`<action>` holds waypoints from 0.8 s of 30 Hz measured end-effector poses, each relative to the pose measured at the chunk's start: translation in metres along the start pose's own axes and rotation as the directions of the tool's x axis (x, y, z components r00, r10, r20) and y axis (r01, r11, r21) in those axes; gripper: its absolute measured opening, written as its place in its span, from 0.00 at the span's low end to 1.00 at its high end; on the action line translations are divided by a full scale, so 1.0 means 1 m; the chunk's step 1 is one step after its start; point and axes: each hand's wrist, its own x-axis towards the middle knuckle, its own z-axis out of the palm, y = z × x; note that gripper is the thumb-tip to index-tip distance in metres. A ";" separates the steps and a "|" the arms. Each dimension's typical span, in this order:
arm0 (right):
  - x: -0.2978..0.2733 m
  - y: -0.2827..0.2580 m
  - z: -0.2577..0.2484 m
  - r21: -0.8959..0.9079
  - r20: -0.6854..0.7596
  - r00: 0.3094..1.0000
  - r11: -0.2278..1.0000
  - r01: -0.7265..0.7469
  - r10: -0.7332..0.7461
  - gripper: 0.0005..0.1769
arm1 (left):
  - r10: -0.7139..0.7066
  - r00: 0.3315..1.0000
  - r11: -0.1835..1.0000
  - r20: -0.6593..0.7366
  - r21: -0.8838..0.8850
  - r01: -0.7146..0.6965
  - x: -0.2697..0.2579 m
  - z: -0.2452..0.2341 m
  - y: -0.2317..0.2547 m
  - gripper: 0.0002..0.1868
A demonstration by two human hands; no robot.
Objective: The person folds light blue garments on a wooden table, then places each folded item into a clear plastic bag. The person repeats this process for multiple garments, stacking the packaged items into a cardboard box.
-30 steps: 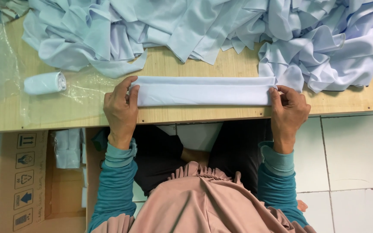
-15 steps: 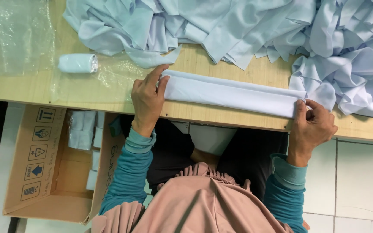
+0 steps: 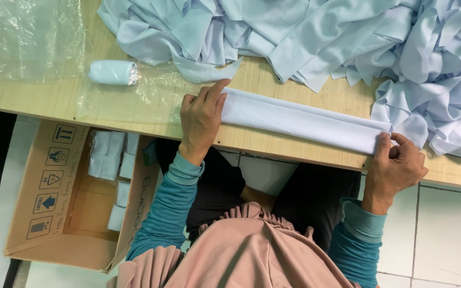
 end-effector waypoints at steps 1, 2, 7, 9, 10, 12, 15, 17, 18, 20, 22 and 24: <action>0.002 -0.005 -0.003 -0.002 0.002 1.000 1.000 0.001 -0.001 0.07 | -0.002 1.000 1.000 0.001 -0.001 0.002 0.000 0.001 0.000 0.16; 0.003 -0.011 -0.005 0.010 -0.032 0.999 0.999 0.037 -0.036 0.08 | 0.014 1.000 1.000 -0.003 0.021 -0.014 0.000 0.001 0.000 0.17; 0.000 -0.070 -0.022 0.035 -0.124 0.971 0.977 0.210 -0.204 0.13 | 0.044 0.999 0.998 -0.008 0.055 -0.043 0.003 -0.001 0.002 0.18; -0.007 -0.108 -0.030 0.234 0.002 0.923 0.897 0.374 -0.386 0.16 | 0.044 0.999 0.998 -0.006 0.042 -0.043 0.003 -0.001 0.003 0.17; -0.013 -0.123 -0.026 0.227 0.003 0.924 0.901 0.371 -0.381 0.16 | 0.047 0.999 0.998 -0.003 0.035 -0.047 0.002 0.001 0.001 0.17; -0.024 -0.152 -0.016 0.381 0.061 0.793 0.748 0.543 -0.606 0.26 | 0.029 1.000 0.998 0.012 0.049 -0.029 0.002 0.004 -0.002 0.14; -0.036 -0.174 -0.007 0.347 0.097 0.743 0.722 0.598 -0.662 0.32 | 0.037 0.999 0.998 0.020 0.050 -0.038 0.003 0.000 -0.001 0.14; -0.043 -0.167 0.003 0.278 0.156 0.742 0.750 0.601 -0.652 0.34 | 0.040 0.999 0.999 0.023 0.035 -0.040 0.003 0.000 -0.001 0.13; -0.046 -0.163 0.009 0.217 0.214 0.734 0.764 0.607 -0.644 0.36 | 0.033 0.999 0.999 0.023 0.029 -0.034 0.003 0.001 -0.001 0.12; -0.048 -0.162 0.008 0.195 0.221 0.739 0.771 0.606 -0.637 0.37 | 0.038 0.999 0.999 0.017 0.021 -0.038 0.004 0.000 0.000 0.11; -0.049 -0.161 0.008 0.177 0.233 0.740 0.776 0.606 -0.631 0.38 | 0.037 0.999 0.999 0.015 0.015 -0.037 0.005 -0.001 0.002 0.11; -0.048 -0.161 0.009 0.197 0.211 0.743 0.772 0.604 -0.635 0.38 | 0.022 1.000 0.999 -0.005 0.032 -0.022 0.006 -0.005 0.003 0.10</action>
